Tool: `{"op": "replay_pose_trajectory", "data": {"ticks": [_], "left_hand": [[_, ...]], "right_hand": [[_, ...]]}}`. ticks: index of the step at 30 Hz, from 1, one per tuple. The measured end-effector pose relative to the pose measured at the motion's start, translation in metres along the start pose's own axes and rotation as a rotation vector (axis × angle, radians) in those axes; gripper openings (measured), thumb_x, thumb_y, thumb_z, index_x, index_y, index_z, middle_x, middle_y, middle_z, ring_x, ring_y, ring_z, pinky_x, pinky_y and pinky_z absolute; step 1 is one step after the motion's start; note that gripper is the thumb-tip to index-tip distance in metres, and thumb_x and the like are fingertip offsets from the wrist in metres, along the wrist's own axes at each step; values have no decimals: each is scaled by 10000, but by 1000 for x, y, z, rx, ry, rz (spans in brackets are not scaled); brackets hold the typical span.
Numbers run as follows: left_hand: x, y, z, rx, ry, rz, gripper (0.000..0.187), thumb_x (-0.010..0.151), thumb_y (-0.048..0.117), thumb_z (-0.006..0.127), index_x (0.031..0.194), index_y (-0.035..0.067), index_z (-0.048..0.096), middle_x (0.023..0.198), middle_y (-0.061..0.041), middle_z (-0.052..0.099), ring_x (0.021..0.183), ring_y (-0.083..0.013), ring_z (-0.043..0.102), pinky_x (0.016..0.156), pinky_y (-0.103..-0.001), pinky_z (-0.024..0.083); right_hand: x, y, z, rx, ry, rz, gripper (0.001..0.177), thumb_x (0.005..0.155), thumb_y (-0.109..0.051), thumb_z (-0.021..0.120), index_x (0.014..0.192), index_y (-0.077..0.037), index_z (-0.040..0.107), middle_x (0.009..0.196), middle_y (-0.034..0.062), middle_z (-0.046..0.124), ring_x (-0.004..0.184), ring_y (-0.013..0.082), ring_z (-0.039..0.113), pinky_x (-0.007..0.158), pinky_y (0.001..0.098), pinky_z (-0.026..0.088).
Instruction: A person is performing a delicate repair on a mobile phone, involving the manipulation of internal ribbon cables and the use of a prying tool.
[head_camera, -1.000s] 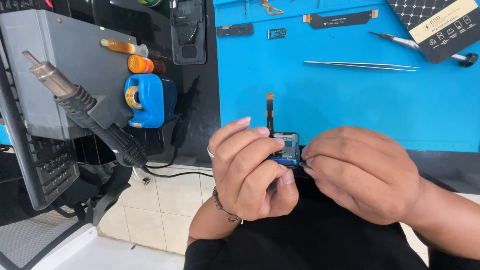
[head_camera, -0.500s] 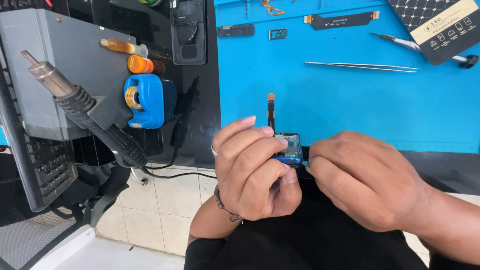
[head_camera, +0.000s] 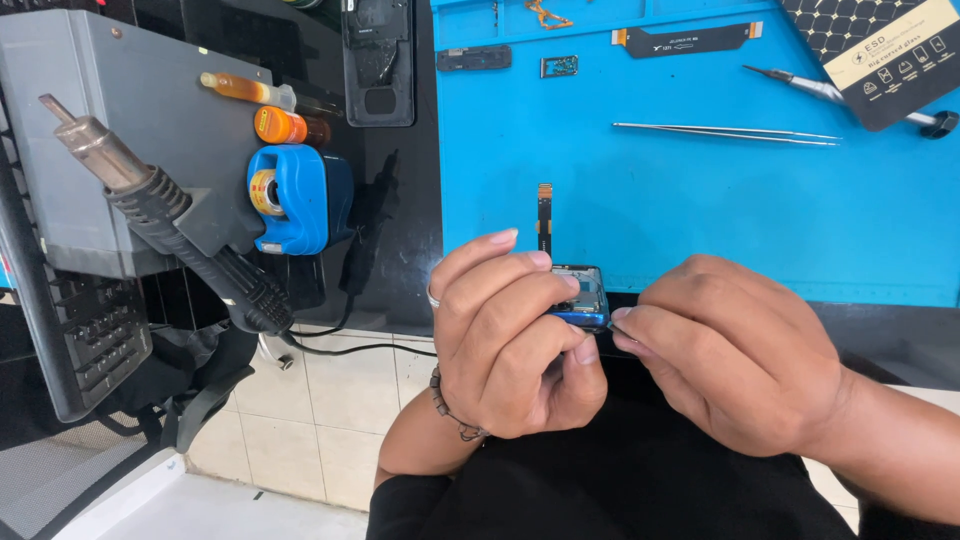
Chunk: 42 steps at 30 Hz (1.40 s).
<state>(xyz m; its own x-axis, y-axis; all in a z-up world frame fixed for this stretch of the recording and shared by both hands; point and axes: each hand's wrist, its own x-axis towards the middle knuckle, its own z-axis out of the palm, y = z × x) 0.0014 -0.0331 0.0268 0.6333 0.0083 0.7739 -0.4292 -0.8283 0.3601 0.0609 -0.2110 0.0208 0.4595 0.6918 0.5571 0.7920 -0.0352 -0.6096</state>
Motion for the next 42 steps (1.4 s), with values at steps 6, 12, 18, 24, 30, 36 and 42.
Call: {"op": "replay_pose_trajectory", "data": {"ticks": [6, 12, 18, 24, 30, 36, 42], "left_hand": [[1, 0, 0, -2, 12, -4, 254, 1005, 203, 454, 791, 101, 542, 843, -94, 680, 838, -250, 674, 852, -424, 596], [2, 0, 2, -7, 14, -4, 250, 994, 194, 458, 778, 102, 544, 841, -93, 683, 831, -250, 675, 851, -428, 595], [2, 0, 1, -9, 11, 5, 240, 991, 194, 456, 788, 100, 542, 825, -93, 681, 829, -248, 673, 846, -424, 596], [3, 1, 0, -8, 2, 2, 249, 991, 184, 449, 777, 98, 542, 834, -95, 680, 834, -252, 673, 853, -428, 596], [3, 0, 1, -23, 12, 16, 244, 990, 183, 451, 783, 97, 546, 821, -97, 680, 821, -252, 665, 853, -423, 594], [2, -2, 1, -33, 20, 15, 252, 996, 186, 449, 781, 91, 540, 824, -98, 675, 826, -253, 660, 854, -425, 591], [5, -1, 0, -34, 6, 2, 260, 997, 181, 441, 777, 87, 543, 831, -99, 678, 842, -259, 658, 867, -433, 591]], "right_hand": [[4, 0, 3, 12, 34, -42, 127, 967, 1, 567, 933, 111, 620, 812, 241, 595, 642, 345, 546, 554, 431, 462], [4, 4, 4, 29, 31, -62, 104, 967, 32, 537, 927, 98, 607, 786, 226, 560, 620, 336, 501, 539, 427, 414], [2, 5, 5, 55, 15, -55, 156, 984, -26, 511, 939, 94, 600, 801, 228, 555, 627, 342, 492, 551, 441, 404], [4, 5, 4, 41, 14, -58, 98, 968, 33, 528, 932, 92, 599, 797, 217, 545, 622, 344, 468, 550, 444, 380], [-3, 12, 5, 64, -7, -53, 153, 980, -20, 533, 947, 108, 611, 813, 243, 575, 643, 360, 528, 567, 443, 436], [-11, 9, 6, 119, 51, 21, 158, 963, -53, 556, 968, 96, 611, 803, 220, 590, 643, 345, 560, 593, 436, 486], [-5, 6, 2, 27, 40, 28, 112, 964, -39, 589, 992, 55, 644, 863, 215, 625, 682, 313, 574, 614, 414, 507]]}}
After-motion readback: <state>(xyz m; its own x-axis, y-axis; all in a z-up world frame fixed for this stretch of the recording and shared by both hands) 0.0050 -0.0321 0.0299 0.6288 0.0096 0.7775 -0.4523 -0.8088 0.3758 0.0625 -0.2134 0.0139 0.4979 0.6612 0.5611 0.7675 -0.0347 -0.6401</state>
